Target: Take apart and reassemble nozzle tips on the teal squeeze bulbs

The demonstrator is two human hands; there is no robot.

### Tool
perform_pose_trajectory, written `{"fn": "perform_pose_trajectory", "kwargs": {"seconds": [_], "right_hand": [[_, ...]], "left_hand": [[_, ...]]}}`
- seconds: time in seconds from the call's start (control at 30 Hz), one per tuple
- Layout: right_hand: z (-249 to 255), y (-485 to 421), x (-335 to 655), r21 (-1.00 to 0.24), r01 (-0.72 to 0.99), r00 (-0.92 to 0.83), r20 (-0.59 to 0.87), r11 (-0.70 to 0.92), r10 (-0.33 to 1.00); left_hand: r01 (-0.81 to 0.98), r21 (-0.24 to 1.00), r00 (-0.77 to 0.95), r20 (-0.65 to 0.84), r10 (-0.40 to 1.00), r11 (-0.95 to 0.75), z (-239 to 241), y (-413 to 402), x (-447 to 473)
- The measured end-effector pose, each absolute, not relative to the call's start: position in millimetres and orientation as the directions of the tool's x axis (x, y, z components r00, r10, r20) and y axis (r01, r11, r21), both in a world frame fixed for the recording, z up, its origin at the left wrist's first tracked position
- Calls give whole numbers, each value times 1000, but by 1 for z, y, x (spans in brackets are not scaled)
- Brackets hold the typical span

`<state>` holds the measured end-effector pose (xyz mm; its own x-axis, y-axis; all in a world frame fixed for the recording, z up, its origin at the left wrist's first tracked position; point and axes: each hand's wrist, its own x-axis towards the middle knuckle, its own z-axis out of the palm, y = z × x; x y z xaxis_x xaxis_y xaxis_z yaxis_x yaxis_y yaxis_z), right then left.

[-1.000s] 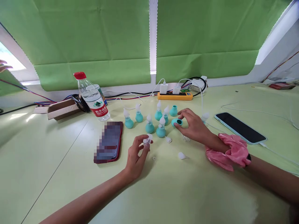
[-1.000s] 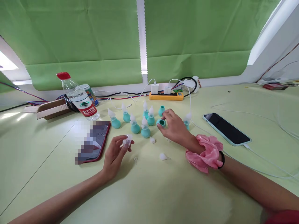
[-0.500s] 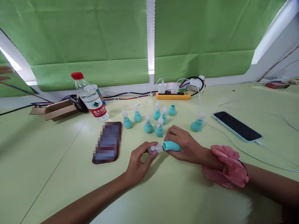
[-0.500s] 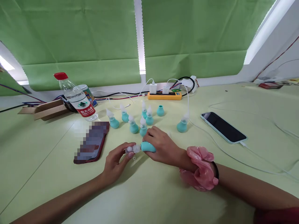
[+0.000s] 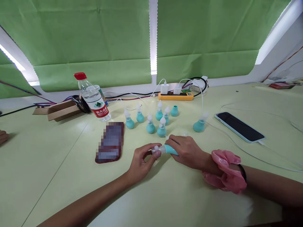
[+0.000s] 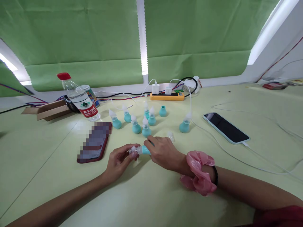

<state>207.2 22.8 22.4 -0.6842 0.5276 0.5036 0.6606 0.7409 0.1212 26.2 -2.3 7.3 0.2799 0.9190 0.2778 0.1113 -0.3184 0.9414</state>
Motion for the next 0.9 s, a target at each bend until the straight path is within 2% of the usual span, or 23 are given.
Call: {"fn": "perform_pose_trajectory", "kwargs": {"seconds": [0.13,0.23,0.33,0.43,0.53,0.6,0.67,0.73,0.8,0.9], "right_hand": [[22,22,206,-110,639,-644,465,761,608],[28,20,204,-345,611,-627,339,713,702],[37,18,204,-600,546,-626,172,585,761],[43,19,205,-772,477,-660,1,420,751],[45,22,209,-838,458,-717,-150,298,680],[44,22,209,-868,451,-748,-240,209,619],[44,19,208,-905,414,-769,-291,97,570],[45,14,205,-942,334,-785,-263,26,562],[51,9,202,-960,266,-785,-165,85,597],[63,10,206,-865,306,-709,72,398,701]], "left_hand": [[199,883,309,355,882,-425,10,-3,26],[247,816,360,423,832,-522,11,-3,26],[289,729,413,490,767,-621,14,-3,25],[298,632,461,561,688,-715,19,-5,24],[278,587,537,562,630,-761,24,-7,24],[250,656,546,512,663,-712,28,-10,24],[173,824,467,414,781,-540,31,-13,26],[36,958,370,252,894,-284,35,-13,28],[-93,988,307,147,940,-124,39,-11,28],[-130,973,170,211,963,-190,45,-3,23]]}}
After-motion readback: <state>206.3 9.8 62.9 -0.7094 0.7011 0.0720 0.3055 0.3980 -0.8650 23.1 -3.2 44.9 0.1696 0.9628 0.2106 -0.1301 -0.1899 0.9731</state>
